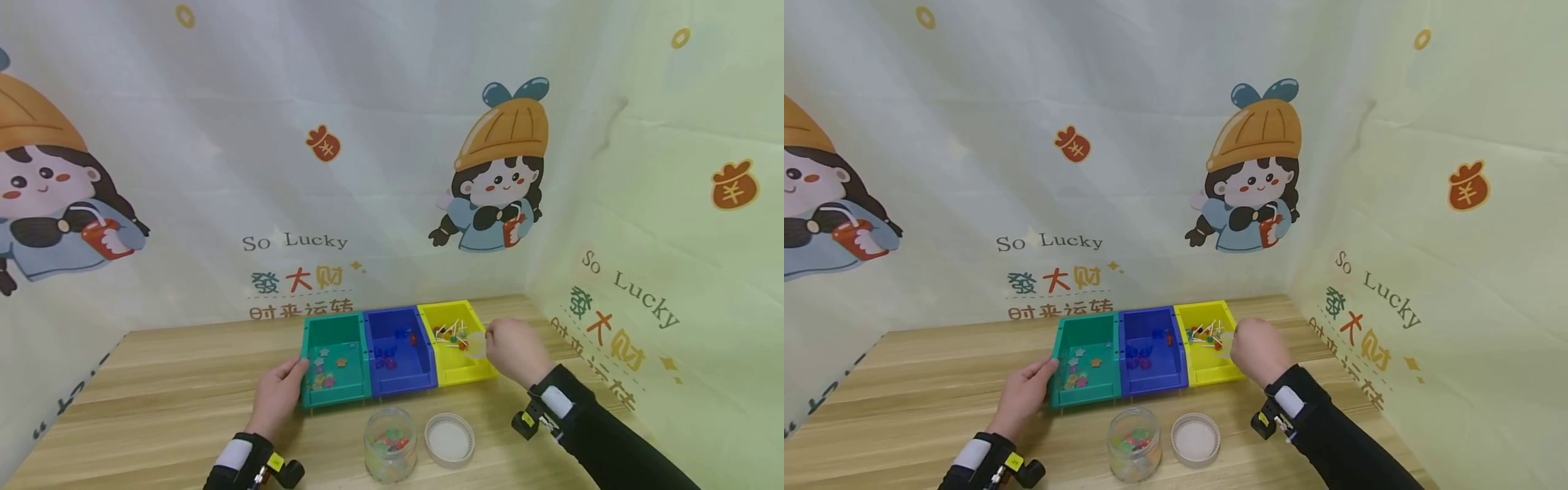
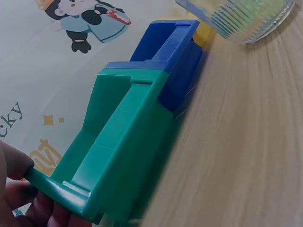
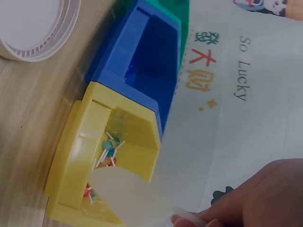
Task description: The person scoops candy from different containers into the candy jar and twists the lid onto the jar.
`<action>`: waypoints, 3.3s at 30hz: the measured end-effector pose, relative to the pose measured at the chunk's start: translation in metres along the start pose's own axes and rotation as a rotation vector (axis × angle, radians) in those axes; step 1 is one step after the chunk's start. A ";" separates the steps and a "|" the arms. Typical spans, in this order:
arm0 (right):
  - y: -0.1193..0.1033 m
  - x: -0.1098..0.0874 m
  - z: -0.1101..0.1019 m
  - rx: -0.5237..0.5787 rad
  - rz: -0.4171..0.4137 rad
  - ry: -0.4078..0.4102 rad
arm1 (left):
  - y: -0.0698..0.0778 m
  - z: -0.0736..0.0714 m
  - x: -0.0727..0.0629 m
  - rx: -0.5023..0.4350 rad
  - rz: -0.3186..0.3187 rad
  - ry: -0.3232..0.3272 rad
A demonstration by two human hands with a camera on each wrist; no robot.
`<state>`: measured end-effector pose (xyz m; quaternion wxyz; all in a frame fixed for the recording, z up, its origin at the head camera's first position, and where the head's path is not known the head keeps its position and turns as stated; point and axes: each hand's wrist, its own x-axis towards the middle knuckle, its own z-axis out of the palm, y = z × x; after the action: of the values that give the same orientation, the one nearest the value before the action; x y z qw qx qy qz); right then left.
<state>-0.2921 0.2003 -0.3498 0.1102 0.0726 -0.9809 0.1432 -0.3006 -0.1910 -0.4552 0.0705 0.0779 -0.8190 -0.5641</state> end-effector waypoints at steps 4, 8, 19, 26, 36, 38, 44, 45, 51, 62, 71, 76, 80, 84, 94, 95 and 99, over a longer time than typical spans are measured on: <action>-0.006 0.005 0.009 -0.083 -0.034 0.018 | 0.001 0.001 0.001 0.002 0.017 0.003; -0.011 0.007 0.021 -0.125 -0.060 0.057 | 0.000 0.002 0.001 -0.007 0.026 -0.015; 0.001 0.019 0.061 -0.175 -0.044 0.119 | -0.001 0.001 0.004 -0.010 0.033 -0.055; 0.008 0.029 0.072 -0.229 -0.065 0.062 | 0.000 -0.001 0.003 -0.021 0.030 -0.071; 0.008 0.030 0.082 -0.195 -0.166 0.097 | -0.001 -0.006 0.002 -0.012 0.023 -0.091; 0.006 0.029 0.084 -0.185 -0.180 0.103 | -0.002 -0.007 0.002 -0.004 0.027 -0.091; 0.008 0.027 0.090 -0.132 -0.186 0.088 | -0.004 -0.006 0.003 -0.003 0.037 -0.085; 0.009 0.028 0.090 -0.122 -0.189 0.085 | -0.005 -0.006 0.003 -0.005 0.035 -0.085; 0.013 0.032 0.089 0.065 -0.096 0.018 | -0.008 -0.008 0.003 -0.009 0.030 -0.091; 0.009 0.030 0.089 -0.198 -0.139 0.127 | -0.008 -0.007 0.002 -0.007 0.019 -0.082; 0.012 0.027 0.088 -0.276 -0.141 0.168 | -0.009 -0.008 0.004 -0.013 0.011 -0.086; 0.014 0.030 0.092 -0.344 -0.116 0.140 | -0.008 -0.009 0.005 0.007 0.016 -0.094; 0.016 0.030 0.092 -0.235 -0.065 0.109 | -0.008 -0.009 0.004 0.011 0.018 -0.099; 0.017 0.028 0.091 -0.161 -0.025 0.081 | -0.008 -0.009 0.003 0.012 0.016 -0.096; 0.015 0.028 0.082 -0.063 0.027 0.006 | -0.008 -0.009 0.002 -0.020 0.004 -0.113; 0.014 0.029 0.081 -0.050 0.031 0.012 | -0.008 -0.009 0.002 -0.019 0.007 -0.113; 0.010 0.030 0.087 -0.125 -0.061 0.089 | -0.008 -0.009 0.002 -0.018 0.014 -0.107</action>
<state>-0.3400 0.1802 -0.4264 0.1622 0.0892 -0.9794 0.0811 -0.3008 -0.2030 -0.4596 0.0313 0.0415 -0.8170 -0.5742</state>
